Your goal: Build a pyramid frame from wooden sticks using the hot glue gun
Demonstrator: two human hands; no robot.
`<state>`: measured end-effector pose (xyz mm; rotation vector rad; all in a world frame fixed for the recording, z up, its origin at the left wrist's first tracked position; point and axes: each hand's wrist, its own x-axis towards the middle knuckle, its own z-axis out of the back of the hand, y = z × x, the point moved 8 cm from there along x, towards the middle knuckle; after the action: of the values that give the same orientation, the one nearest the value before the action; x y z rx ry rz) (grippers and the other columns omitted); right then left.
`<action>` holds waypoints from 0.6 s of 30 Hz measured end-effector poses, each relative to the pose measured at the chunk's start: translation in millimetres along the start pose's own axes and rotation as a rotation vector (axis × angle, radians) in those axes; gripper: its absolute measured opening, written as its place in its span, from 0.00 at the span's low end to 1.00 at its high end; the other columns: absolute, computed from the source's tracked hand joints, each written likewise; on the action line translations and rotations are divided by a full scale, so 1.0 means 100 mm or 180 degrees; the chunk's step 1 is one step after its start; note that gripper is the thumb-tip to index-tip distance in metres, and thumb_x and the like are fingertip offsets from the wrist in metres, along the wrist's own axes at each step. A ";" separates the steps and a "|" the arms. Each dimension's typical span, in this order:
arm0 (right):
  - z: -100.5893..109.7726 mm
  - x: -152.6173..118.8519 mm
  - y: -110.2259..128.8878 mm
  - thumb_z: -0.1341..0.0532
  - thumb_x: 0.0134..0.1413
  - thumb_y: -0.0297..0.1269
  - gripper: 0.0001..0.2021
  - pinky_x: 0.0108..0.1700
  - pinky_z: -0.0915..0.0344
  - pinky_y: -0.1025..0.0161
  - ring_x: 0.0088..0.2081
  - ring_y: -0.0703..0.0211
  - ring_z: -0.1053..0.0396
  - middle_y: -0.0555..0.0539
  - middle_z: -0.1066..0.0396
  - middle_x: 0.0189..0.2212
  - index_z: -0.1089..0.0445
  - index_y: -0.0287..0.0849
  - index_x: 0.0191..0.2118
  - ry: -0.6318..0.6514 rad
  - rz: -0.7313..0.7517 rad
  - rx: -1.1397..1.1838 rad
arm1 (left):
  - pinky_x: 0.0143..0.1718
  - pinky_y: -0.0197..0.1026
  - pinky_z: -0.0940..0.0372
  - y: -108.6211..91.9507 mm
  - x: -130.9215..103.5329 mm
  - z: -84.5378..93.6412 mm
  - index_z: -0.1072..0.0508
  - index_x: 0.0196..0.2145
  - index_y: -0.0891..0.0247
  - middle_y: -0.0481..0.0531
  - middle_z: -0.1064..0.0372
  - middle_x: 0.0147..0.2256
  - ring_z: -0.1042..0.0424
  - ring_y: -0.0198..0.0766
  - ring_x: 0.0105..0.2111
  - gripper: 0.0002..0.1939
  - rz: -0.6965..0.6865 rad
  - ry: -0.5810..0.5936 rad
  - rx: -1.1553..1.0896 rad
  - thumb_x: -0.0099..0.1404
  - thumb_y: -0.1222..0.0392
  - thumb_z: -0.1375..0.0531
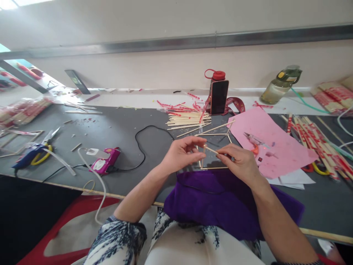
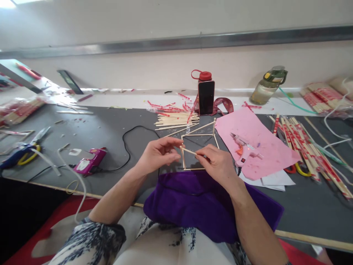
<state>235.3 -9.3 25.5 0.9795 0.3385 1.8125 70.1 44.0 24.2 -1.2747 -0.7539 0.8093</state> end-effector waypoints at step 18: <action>0.12 0.10 0.24 0.37 0.56 0.34 0.06 0.35 0.34 0.65 0.36 0.61 0.27 0.46 0.25 0.35 0.26 0.43 0.40 -0.0307 0.0516 -0.0434 | 0.21 0.28 0.33 0.11 0.00 -0.15 0.26 0.34 0.68 0.50 0.27 0.25 0.24 0.34 0.26 0.12 0.0466 -0.0159 -0.0191 0.55 0.56 0.34</action>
<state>227.4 -13.9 52.1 1.0183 0.0762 1.8990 81.5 37.2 10.9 -1.3798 -0.7356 0.9455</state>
